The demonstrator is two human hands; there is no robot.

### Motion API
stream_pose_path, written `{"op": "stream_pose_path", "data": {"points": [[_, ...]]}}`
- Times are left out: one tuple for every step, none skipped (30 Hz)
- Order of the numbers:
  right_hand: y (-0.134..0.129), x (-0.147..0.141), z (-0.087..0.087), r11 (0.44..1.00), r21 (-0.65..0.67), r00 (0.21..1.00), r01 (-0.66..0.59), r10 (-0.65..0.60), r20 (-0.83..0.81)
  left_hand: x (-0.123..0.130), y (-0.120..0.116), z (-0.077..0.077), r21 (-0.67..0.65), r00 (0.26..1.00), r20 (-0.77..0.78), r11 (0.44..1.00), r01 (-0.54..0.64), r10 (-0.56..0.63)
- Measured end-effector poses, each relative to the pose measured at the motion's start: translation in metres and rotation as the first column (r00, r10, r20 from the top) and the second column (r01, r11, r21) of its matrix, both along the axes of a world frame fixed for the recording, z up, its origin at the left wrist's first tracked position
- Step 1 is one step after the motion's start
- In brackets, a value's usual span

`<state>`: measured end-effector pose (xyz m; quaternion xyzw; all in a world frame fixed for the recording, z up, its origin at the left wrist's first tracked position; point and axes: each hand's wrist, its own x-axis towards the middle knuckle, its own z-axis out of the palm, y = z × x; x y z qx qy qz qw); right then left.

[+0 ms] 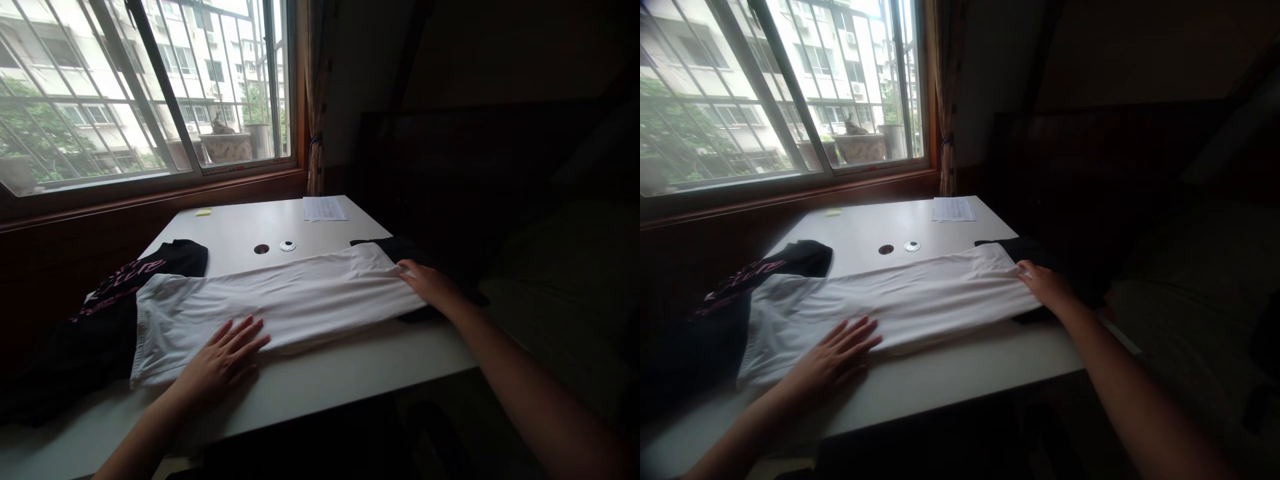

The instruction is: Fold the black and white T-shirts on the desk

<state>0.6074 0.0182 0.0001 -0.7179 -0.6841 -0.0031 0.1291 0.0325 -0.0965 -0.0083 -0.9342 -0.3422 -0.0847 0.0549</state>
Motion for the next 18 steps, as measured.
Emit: {"op": "stream_pose_path", "data": {"points": [[-0.002, -0.001, -0.005, 1.0, -0.003, 1.0, -0.003, 0.003, 0.01, -0.001, 0.0, -0.002, 0.01, 1.0, 0.014, 1.0, -0.001, 0.001], [-0.004, -0.001, -0.008, 1.0, -0.002, 1.0, 0.001, -0.001, 0.016, -0.001, 0.001, -0.003, 0.024, 0.999, 0.037, 1.0, -0.002, 0.001], [-0.005, -0.002, -0.011, 1.0, 0.001, 1.0, 0.008, -0.008, 0.021, -0.002, 0.001, -0.005, 0.039, 0.998, 0.063, 0.999, -0.001, -0.001], [-0.007, -0.002, -0.013, 1.0, 0.007, 0.999, 0.019, -0.019, 0.027, -0.003, 0.001, -0.007, 0.057, 0.996, 0.091, 0.998, 0.001, -0.007], [-0.008, -0.002, -0.014, 1.0, 0.013, 0.999, 0.027, -0.027, 0.034, -0.004, 0.002, -0.008, 0.076, 0.993, 0.117, 0.997, 0.003, -0.012], [-0.008, -0.001, -0.014, 0.999, 0.02, 0.999, 0.031, -0.031, 0.036, -0.004, 0.002, -0.009, 0.092, 0.99, 0.138, 0.996, 0.005, -0.018], [-0.008, -0.001, -0.014, 0.999, 0.029, 0.999, 0.034, -0.035, 0.029, -0.004, 0.002, -0.01, 0.108, 0.988, 0.153, 0.994, 0.008, -0.025], [-0.007, 0.0, -0.012, 0.999, 0.036, 0.999, 0.037, -0.037, 0.012, -0.004, 0.002, -0.01, 0.121, 0.986, 0.162, 0.993, 0.013, -0.032], [-0.005, 0.002, -0.011, 0.998, 0.04, 0.999, 0.044, -0.043, -0.016, -0.004, 0.001, -0.009, 0.131, 0.985, 0.168, 0.991, 0.015, -0.037], [-0.003, 0.004, -0.009, 0.998, 0.039, 0.997, 0.056, -0.054, -0.053, -0.004, 0.001, -0.008, 0.137, 0.984, 0.173, 0.99, 0.016, -0.04], [-0.001, 0.007, -0.008, 0.997, 0.033, 0.993, 0.072, -0.068, -0.096, -0.003, 0.001, -0.008, 0.141, 0.983, 0.177, 0.99, 0.018, -0.043], [0.001, 0.01, -0.007, 0.996, 0.026, 0.986, 0.089, -0.085, -0.141, -0.003, 0.001, -0.007, 0.143, 0.982, 0.185, 0.99, 0.02, -0.046], [0.003, 0.014, -0.006, 0.994, 0.019, 0.978, 0.105, -0.099, -0.183, -0.003, 0.001, -0.006, 0.146, 0.979, 0.197, 0.989, 0.023, -0.051], [0.005, 0.018, -0.005, 0.993, 0.018, 0.969, 0.117, -0.11, -0.22, -0.002, 0.001, -0.006, 0.151, 0.976, 0.211, 0.988, 0.027, -0.059], [0.005, 0.023, -0.004, 0.992, 0.022, 0.961, 0.126, -0.117, -0.249, -0.002, 0.001, -0.005, 0.159, 0.971, 0.227, 0.987, 0.033, -0.069], [0.005, 0.027, -0.004, 0.991, 0.025, 0.956, 0.13, -0.118, -0.27, -0.002, 0.001, -0.004, 0.165, 0.967, 0.242, 0.986, 0.039, -0.079], [0.003, 0.032, -0.003, 0.991, 0.023, 0.952, 0.131, -0.119, -0.283, -0.001, 0.001, -0.003, 0.171, 0.963, 0.257, 0.984, 0.043, -0.086], [0.0, 0.036, -0.003, 0.992, 0.011, 0.949, 0.127, -0.119, -0.291, 0.0, 0.0, -0.002, 0.174, 0.959, 0.27, 0.984, 0.045, -0.092]]}}
